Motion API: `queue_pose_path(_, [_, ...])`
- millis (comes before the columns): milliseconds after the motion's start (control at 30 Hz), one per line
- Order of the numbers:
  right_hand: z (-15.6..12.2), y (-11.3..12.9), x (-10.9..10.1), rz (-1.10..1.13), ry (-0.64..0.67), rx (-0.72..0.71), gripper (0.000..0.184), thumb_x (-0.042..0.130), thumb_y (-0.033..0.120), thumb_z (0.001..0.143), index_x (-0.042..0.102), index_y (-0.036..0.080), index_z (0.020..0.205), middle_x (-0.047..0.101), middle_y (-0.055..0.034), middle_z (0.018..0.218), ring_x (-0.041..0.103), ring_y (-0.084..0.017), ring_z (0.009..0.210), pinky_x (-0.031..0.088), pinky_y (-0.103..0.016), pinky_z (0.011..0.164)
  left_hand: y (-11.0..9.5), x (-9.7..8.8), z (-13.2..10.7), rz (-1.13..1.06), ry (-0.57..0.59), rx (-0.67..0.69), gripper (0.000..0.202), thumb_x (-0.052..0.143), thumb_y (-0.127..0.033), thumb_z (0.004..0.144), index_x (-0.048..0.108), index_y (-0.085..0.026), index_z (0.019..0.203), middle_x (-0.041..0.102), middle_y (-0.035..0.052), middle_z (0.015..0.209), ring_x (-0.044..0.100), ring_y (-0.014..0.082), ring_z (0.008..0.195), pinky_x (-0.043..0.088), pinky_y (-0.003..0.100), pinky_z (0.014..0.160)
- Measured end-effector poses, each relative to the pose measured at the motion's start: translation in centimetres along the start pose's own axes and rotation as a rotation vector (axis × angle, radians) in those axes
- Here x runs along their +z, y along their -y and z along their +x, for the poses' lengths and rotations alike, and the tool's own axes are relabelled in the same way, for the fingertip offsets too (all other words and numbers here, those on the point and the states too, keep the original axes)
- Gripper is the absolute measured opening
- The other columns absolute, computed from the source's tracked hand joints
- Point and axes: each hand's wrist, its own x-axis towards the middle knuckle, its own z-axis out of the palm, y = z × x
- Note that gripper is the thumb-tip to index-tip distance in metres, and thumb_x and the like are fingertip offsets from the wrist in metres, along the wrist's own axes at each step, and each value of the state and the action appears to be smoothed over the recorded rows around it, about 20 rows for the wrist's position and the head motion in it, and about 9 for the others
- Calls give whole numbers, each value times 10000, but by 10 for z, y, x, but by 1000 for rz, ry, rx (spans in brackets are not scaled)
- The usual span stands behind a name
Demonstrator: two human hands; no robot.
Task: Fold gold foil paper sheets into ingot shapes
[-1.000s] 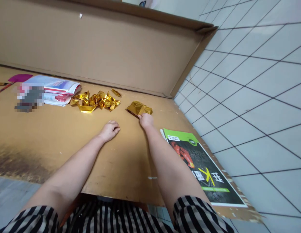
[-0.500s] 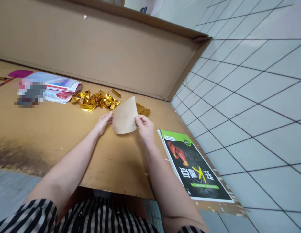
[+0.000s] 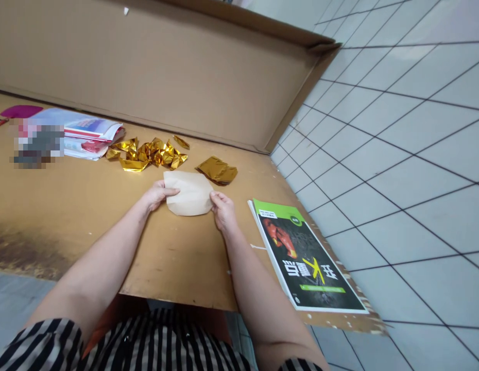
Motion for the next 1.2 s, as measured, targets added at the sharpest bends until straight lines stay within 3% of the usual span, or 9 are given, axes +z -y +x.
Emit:
queue_pose_path(333, [-5,3,4,67,135,102,369,829,436,458,647,223,698,699,25,639,655,-179,618,521,-302,641,-3,-4,-3,49,82,-69,497,939,-252,335,734,-117,766,751,84,743,712,241,700,554,366,771])
queue_pose_path(533, [-6,4,2,67,119,82,395,826,405,462,655,216,764,737,-2,709,694,-217,687,542,-339,666,-6,-5,-4,85,125,-86,470,931,-262,380,730,-116,779,749,88,770,710,240,716,552,354,740])
queue_pose_path(900, [-2,3,-1,49,77,20,305,776,357,492,653,231,741,747,3,736,695,-226,737,547,-376,729,-5,-6,-1,86,46,-54,330,870,-172,411,725,-141,707,734,44,715,671,168,620,545,283,634])
queue_pose_path(1067, [1,2,-3,42,66,-10,225,724,311,515,664,235,719,741,0,734,683,-222,744,537,-368,733,-7,-8,3,62,-27,-43,167,779,-145,542,686,-157,679,693,6,647,614,113,539,510,226,562])
queue_pose_path(1133, [3,1,-5,16,34,-18,198,707,299,527,673,236,712,727,6,704,669,-210,715,531,-355,709,-9,-10,6,35,-43,-59,122,743,-250,659,679,-159,708,665,8,606,590,113,503,497,227,530])
queue_pose_path(1200, [3,1,-5,-18,6,-34,169,699,293,535,682,237,693,715,14,680,653,-190,682,523,-338,696,-10,-13,7,16,-42,-88,274,668,-430,771,682,-157,757,658,27,602,587,130,493,496,244,511])
